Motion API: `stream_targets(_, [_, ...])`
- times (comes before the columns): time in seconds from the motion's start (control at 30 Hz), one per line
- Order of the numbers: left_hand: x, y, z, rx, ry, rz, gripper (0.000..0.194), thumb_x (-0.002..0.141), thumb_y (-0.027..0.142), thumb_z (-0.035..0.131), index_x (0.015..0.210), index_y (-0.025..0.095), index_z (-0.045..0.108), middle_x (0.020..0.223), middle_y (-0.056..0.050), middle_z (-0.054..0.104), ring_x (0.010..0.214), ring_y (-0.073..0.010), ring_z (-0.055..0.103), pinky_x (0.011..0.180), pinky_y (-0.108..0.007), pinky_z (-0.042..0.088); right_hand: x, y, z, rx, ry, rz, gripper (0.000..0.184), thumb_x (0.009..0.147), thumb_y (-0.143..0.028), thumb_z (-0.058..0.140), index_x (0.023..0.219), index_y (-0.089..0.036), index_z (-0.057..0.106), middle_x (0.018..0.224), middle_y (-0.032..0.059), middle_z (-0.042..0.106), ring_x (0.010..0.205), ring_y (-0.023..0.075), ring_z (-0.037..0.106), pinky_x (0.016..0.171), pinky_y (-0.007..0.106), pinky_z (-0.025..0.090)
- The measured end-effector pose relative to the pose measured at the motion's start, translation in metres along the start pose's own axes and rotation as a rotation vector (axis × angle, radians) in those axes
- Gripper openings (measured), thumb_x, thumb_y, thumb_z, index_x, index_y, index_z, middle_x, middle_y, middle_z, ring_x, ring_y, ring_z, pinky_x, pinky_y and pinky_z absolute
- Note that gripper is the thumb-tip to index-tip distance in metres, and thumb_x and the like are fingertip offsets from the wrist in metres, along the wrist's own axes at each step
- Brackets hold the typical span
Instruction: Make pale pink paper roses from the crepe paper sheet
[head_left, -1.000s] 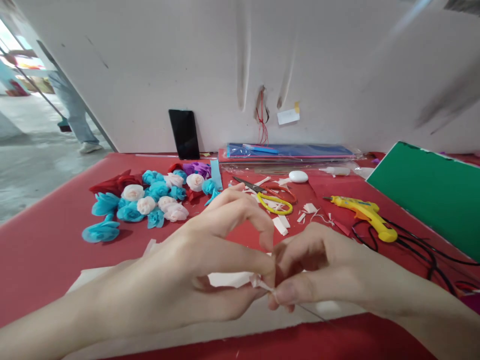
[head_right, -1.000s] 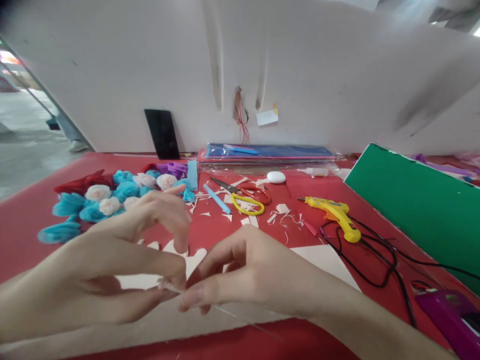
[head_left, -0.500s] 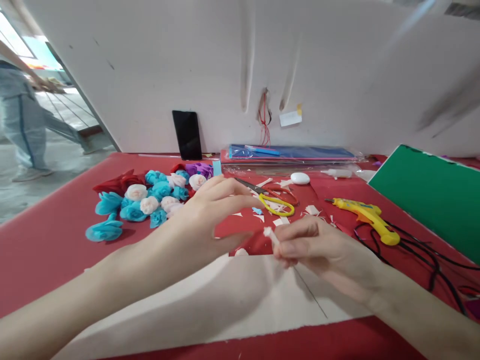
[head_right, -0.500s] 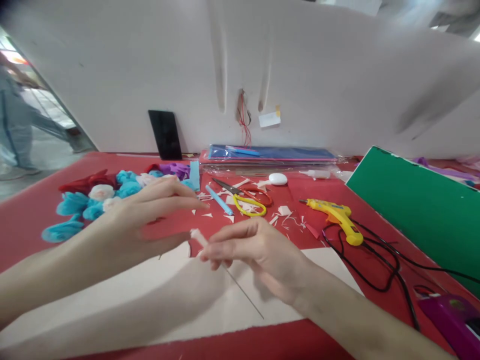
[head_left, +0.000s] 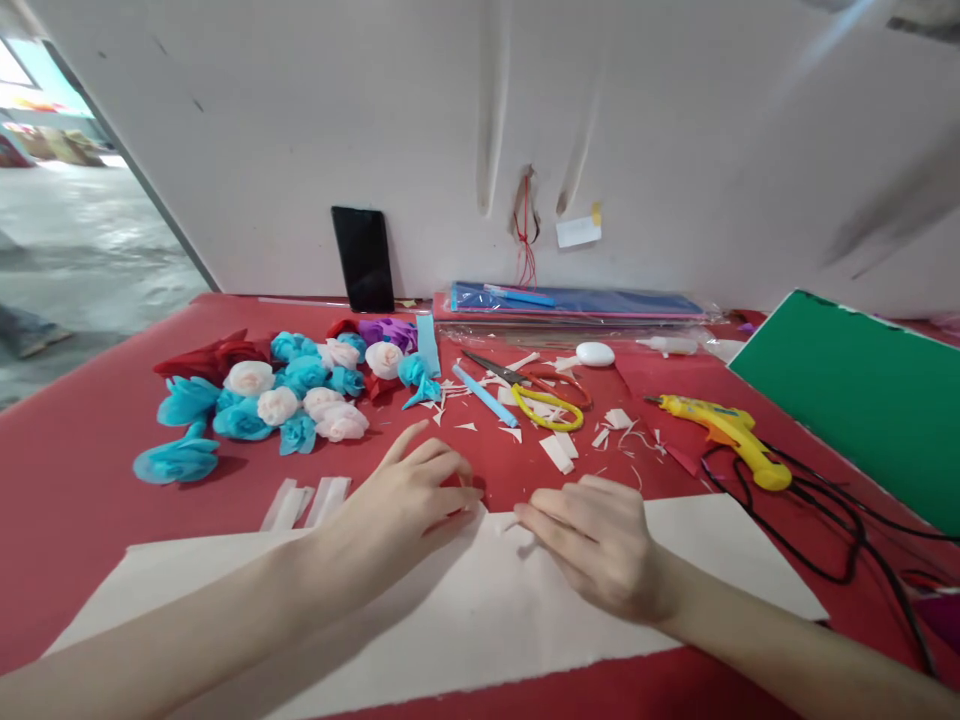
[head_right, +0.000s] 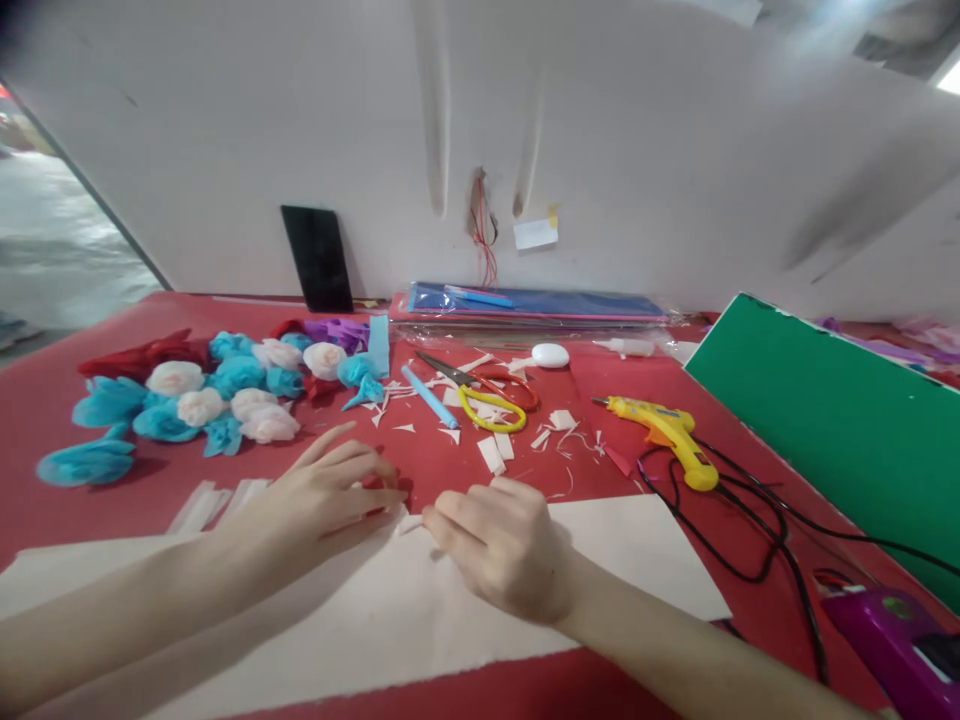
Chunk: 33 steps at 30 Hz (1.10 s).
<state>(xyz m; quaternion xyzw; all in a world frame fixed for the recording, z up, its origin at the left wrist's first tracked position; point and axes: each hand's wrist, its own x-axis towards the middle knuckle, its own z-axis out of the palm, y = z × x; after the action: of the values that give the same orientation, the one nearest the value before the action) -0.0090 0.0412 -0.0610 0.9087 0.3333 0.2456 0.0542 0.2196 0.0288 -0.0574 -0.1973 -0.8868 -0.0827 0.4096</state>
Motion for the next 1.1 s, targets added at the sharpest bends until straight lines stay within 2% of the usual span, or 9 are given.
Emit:
stream_targets(0.13, [0.0002, -0.0001, -0.0007, -0.035, 0.048, 0.002, 0.027, 0.097, 0.024, 0.048, 0.082, 0.026, 0.070, 0.083, 0.002, 0.071, 0.081, -0.0164, 0.061, 0.104, -0.043, 0.030, -0.0020, 0.0024, 0.0034, -0.065, -0.008, 0.009, 0.020, 0.092, -0.007, 0.050, 0.086, -0.010, 0.069, 0.071, 0.0065, 0.072, 0.054, 0.0125, 0.058, 0.047, 0.027, 0.037])
stream_targets(0.27, [0.0002, 0.0018, 0.0016, -0.088, 0.056, -0.012, 0.028, 0.096, 0.021, 0.048, 0.076, 0.023, 0.066, 0.078, 0.003, 0.070, 0.077, -0.0147, 0.062, 0.104, -0.040, 0.031, -0.0041, 0.0036, 0.0042, -0.067, -0.011, 0.005, 0.020, 0.092, -0.007, 0.050, 0.086, -0.009, 0.069, 0.071, 0.0069, 0.072, 0.055, 0.0129, 0.060, 0.048, 0.027, 0.038])
stream_targets(0.53, [0.0014, 0.0035, 0.0036, -0.131, 0.042, -0.100, 0.018, 0.090, 0.016, 0.051, 0.077, 0.021, 0.062, 0.073, 0.004, 0.070, 0.070, -0.0143, 0.064, 0.103, -0.041, 0.040, -0.0050, 0.0043, 0.0037, -0.063, -0.032, 0.018, 0.019, 0.091, -0.007, 0.052, 0.086, -0.010, 0.069, 0.073, 0.0062, 0.072, 0.055, 0.0124, 0.060, 0.048, 0.026, 0.039])
stream_targets(0.73, [-0.0002, 0.0066, 0.0057, -0.097, 0.064, -0.081, 0.022, 0.095, 0.015, 0.043, 0.090, 0.019, 0.064, 0.079, 0.000, 0.072, 0.077, -0.0168, 0.066, 0.112, -0.050, 0.033, -0.0052, 0.0049, 0.0033, -0.063, -0.027, 0.045, 0.019, 0.092, -0.009, 0.052, 0.085, -0.011, 0.069, 0.074, 0.0064, 0.072, 0.055, 0.0124, 0.060, 0.049, 0.026, 0.041])
stream_targets(1.1, [-0.0024, 0.0060, 0.0037, -0.075, 0.075, -0.023, 0.022, 0.092, 0.010, 0.047, 0.082, 0.020, 0.064, 0.079, 0.000, 0.072, 0.079, -0.0167, 0.065, 0.114, -0.055, 0.022, -0.0059, 0.0058, 0.0032, -0.041, -0.044, 0.036, 0.020, 0.093, -0.010, 0.051, 0.087, -0.011, 0.070, 0.075, 0.0067, 0.072, 0.056, 0.0124, 0.061, 0.051, 0.026, 0.042])
